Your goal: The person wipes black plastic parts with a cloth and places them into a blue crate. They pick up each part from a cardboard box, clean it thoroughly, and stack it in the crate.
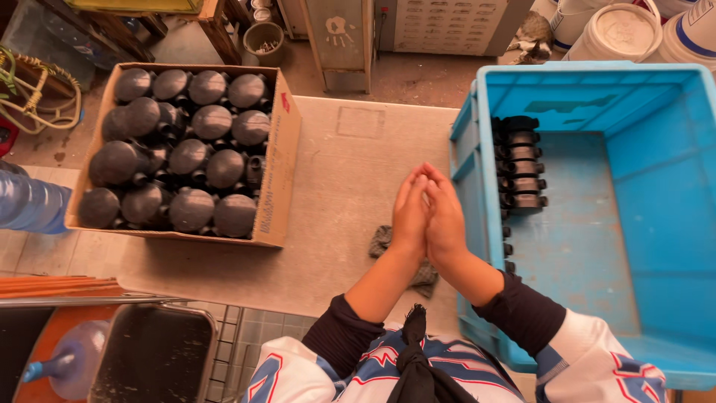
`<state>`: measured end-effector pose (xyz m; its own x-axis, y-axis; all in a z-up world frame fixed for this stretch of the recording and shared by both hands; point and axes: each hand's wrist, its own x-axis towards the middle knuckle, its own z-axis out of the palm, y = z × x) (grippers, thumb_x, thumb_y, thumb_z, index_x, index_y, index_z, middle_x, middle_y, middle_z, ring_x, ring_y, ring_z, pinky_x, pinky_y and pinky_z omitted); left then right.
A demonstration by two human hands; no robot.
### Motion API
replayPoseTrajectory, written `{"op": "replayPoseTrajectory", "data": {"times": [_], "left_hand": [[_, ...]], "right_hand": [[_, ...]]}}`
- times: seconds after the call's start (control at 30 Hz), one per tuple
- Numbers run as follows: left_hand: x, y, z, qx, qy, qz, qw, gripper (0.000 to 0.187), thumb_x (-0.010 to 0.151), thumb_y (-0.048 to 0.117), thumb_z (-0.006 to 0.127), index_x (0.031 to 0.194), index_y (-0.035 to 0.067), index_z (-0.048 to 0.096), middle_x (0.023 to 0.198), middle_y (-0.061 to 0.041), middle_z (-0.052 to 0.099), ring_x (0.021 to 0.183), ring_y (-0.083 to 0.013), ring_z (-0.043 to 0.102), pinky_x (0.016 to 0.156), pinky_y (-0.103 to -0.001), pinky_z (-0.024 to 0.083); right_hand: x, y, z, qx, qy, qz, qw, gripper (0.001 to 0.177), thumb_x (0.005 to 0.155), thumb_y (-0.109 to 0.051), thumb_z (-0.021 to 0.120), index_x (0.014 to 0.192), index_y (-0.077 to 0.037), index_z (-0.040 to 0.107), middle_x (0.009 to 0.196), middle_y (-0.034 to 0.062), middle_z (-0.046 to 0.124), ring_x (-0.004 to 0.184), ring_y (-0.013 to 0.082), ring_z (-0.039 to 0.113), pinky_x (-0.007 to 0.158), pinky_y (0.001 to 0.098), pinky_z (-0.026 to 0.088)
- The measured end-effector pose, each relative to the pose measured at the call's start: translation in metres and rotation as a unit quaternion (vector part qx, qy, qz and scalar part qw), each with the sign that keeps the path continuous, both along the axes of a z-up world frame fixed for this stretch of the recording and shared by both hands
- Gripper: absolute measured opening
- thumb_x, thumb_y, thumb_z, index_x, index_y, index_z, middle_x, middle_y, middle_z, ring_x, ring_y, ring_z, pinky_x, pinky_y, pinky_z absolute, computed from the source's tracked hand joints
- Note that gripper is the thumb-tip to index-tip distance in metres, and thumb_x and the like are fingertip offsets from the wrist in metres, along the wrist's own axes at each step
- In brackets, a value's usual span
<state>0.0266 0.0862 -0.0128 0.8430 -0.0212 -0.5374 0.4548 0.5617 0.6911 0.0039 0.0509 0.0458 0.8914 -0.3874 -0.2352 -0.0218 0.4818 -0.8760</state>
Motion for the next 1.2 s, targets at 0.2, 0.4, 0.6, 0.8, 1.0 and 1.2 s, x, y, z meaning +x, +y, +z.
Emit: {"op": "replayPoseTrajectory", "data": {"times": [0.2,0.4,0.6,0.8,1.0,1.2], "left_hand": [[0.041,0.110,0.003,-0.001,-0.007,0.041,0.999,0.055,0.088,0.026,0.067,0.138,0.011,0.049,0.144,-0.014,0.045,0.139,-0.0239,0.036,0.115,-0.044,0.021],[0.071,0.209,0.021,-0.002,-0.029,0.128,0.991,0.054,0.088,0.026,0.068,0.137,0.011,0.051,0.144,-0.013,0.047,0.138,-0.0233,0.037,0.116,-0.043,0.021],[0.107,0.300,0.047,-0.008,-0.035,0.177,0.983,0.053,0.087,0.025,0.068,0.136,0.010,0.054,0.143,-0.013,0.048,0.138,-0.0227,0.038,0.116,-0.043,0.021],[0.160,0.393,0.036,-0.054,-0.084,0.261,0.960,0.057,0.094,0.023,0.059,0.145,0.010,0.040,0.152,-0.020,0.036,0.144,-0.0337,0.026,0.118,-0.048,0.015],[0.218,0.466,0.082,0.060,-0.113,0.298,0.946,0.060,0.092,0.025,0.063,0.145,0.010,0.041,0.151,-0.018,0.038,0.143,-0.0311,0.028,0.118,-0.047,0.019],[0.270,0.488,0.089,0.148,-0.066,0.274,0.948,0.071,0.089,0.036,0.065,0.147,0.006,0.036,0.153,-0.022,0.032,0.143,-0.0321,0.026,0.120,-0.044,0.019]], "right_hand": [[0.053,0.094,-0.029,0.081,0.026,0.052,0.995,0.040,0.097,-0.019,0.047,0.134,-0.003,0.049,0.123,0.0063,0.057,0.120,0.0161,0.055,0.103,0.0359,0.046],[0.090,0.185,-0.038,0.124,0.062,0.097,0.986,0.036,0.094,-0.023,0.051,0.128,-0.010,0.053,0.114,0.0035,0.059,0.116,0.0171,0.058,0.100,0.0385,0.048],[0.142,0.260,-0.032,0.115,0.082,0.135,0.981,0.042,0.094,-0.029,0.051,0.133,-0.014,0.050,0.122,0.0040,0.057,0.123,0.0193,0.054,0.104,0.0431,0.041],[0.205,0.319,-0.040,0.122,0.117,0.165,0.972,0.051,0.093,-0.029,0.052,0.140,-0.010,0.044,0.136,0.0130,0.050,0.135,0.0277,0.045,0.112,0.0496,0.030],[0.263,0.386,-0.018,0.115,0.123,0.177,0.970,0.054,0.093,-0.028,0.056,0.140,-0.007,0.043,0.132,0.0127,0.048,0.134,0.0283,0.046,0.113,0.0497,0.029],[0.306,0.425,-0.027,0.081,0.136,0.157,0.975,0.052,0.096,-0.026,0.055,0.140,-0.004,0.037,0.134,0.0142,0.042,0.134,0.0304,0.041,0.113,0.0546,0.026]]}}
